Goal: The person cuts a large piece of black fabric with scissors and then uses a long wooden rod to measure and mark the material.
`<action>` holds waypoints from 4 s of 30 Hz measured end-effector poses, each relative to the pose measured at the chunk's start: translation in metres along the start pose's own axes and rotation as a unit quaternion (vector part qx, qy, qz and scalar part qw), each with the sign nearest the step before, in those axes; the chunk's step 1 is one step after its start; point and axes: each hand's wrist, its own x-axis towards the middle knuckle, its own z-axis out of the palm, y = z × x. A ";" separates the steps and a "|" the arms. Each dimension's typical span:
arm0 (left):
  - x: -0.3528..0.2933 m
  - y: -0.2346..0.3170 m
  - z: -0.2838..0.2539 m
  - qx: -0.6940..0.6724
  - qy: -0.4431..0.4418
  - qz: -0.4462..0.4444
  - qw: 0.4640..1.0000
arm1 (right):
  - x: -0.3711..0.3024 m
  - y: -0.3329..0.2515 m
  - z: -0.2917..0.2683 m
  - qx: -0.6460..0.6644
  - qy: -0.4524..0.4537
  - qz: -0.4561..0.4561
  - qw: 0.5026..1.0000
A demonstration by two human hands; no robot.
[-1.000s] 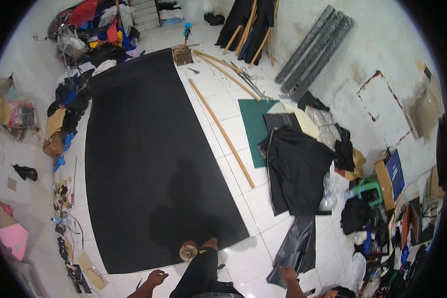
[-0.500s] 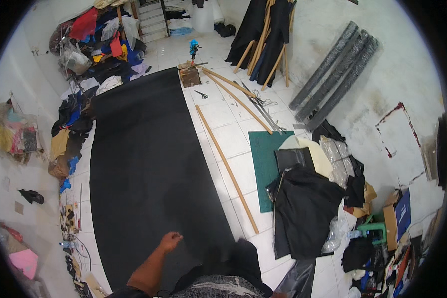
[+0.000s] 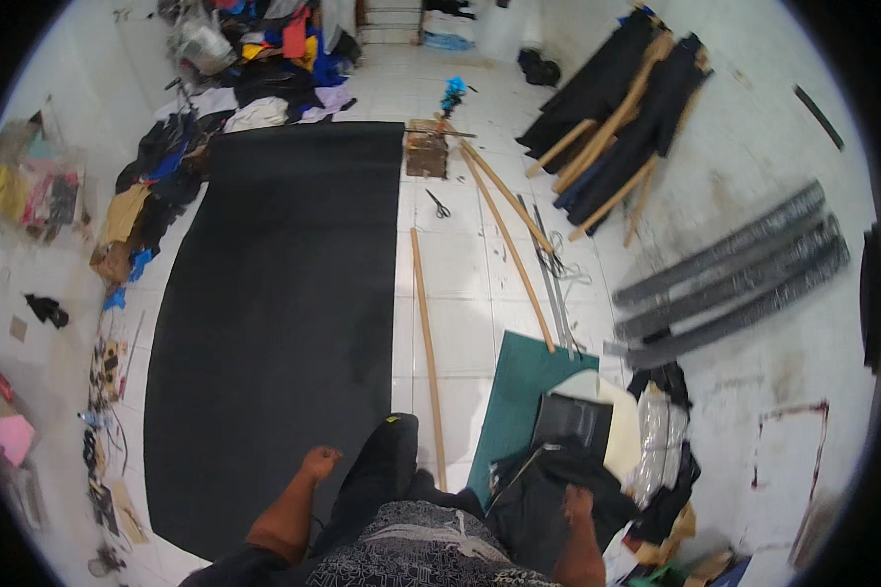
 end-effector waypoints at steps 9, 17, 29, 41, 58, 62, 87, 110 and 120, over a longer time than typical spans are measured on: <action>0.194 0.135 -0.044 0.340 -0.109 0.011 0.934 | 0.367 -0.421 0.072 0.031 0.004 -0.259 0.965; 0.231 0.477 -0.117 -0.194 0.149 0.065 0.967 | 0.379 -0.633 0.229 -0.205 -0.338 -0.299 0.868; 0.392 0.576 0.022 -0.321 0.349 -0.150 0.868 | 0.753 -0.886 0.319 -0.509 -0.440 -0.407 0.617; 0.352 0.778 0.124 -0.125 0.001 -0.069 0.990 | 0.701 -1.020 0.340 -0.597 -0.659 -0.370 0.269; 0.374 0.523 0.586 -0.233 0.078 -0.308 0.919 | 0.748 -0.815 0.790 -0.474 -0.635 -0.608 0.040; 0.592 0.404 0.451 -0.316 0.396 -0.367 0.780 | 0.808 -0.778 0.906 -0.458 -0.536 -0.708 -0.047; 0.790 0.263 0.255 -0.203 0.571 -0.369 0.705 | 0.779 -0.737 0.970 -0.374 -0.491 -0.783 0.084; 0.822 0.281 0.305 -0.160 0.570 -0.397 0.701 | 0.875 -0.836 1.021 -0.364 -0.410 -0.623 0.558; 0.810 0.277 0.304 -0.195 0.574 -0.364 0.707 | 0.747 -0.780 1.044 -0.348 -0.427 -0.774 0.314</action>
